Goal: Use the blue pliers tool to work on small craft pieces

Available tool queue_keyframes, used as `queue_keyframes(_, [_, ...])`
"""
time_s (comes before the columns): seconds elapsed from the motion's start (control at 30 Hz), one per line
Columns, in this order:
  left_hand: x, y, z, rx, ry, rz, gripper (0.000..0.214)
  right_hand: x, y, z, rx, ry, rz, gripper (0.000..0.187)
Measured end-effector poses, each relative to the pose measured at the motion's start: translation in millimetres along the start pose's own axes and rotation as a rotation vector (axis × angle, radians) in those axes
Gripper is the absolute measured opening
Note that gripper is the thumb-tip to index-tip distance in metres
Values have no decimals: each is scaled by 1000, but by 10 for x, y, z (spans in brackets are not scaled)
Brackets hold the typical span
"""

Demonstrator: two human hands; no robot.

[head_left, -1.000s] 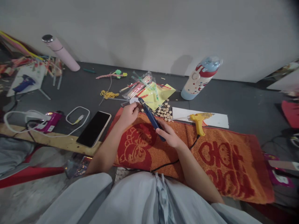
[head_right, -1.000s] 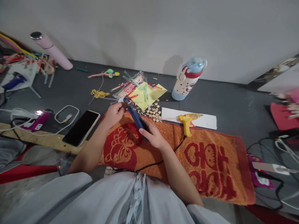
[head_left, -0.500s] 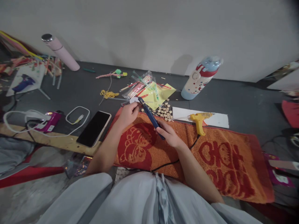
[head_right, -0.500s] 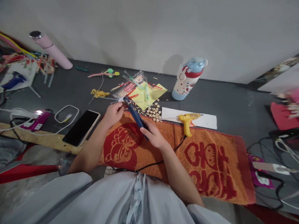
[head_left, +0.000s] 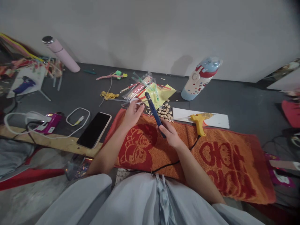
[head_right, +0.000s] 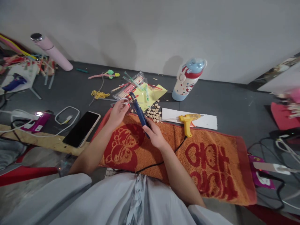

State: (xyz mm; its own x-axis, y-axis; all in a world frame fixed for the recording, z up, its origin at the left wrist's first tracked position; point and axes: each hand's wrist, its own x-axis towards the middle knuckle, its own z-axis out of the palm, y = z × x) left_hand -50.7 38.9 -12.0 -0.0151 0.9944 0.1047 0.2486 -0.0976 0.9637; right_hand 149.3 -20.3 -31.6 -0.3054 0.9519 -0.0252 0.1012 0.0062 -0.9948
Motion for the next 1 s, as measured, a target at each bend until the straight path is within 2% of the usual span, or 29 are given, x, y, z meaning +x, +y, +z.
queue_keyframes(0.07, [-63, -10, 136, -95, -92, -56, 50, -2, 8, 11, 36, 13, -3, 62])
queue_keyframes(0.17, [-190, 26, 322, -233, -331, -84, 54, 2, 17, 28, 43, 25, -31, 64])
queue_keyframes(0.27, [-284, 84, 425, -318, -385, -104, 60, 8, 36, 46, 29, 25, -84, 62])
queue_keyframes(0.4, [-321, 115, 456, -388, -400, -88, 60, 11, 71, 65, 12, 18, -115, 57])
queue_keyframes(0.57, [-344, 75, 481, -363, -323, -27, 56, 3, 69, 84, -11, 36, -109, 58])
queue_keyframes(1.0, [-388, 47, 506, -376, -260, -40, 57, -19, 56, 82, 15, 46, -103, 55])
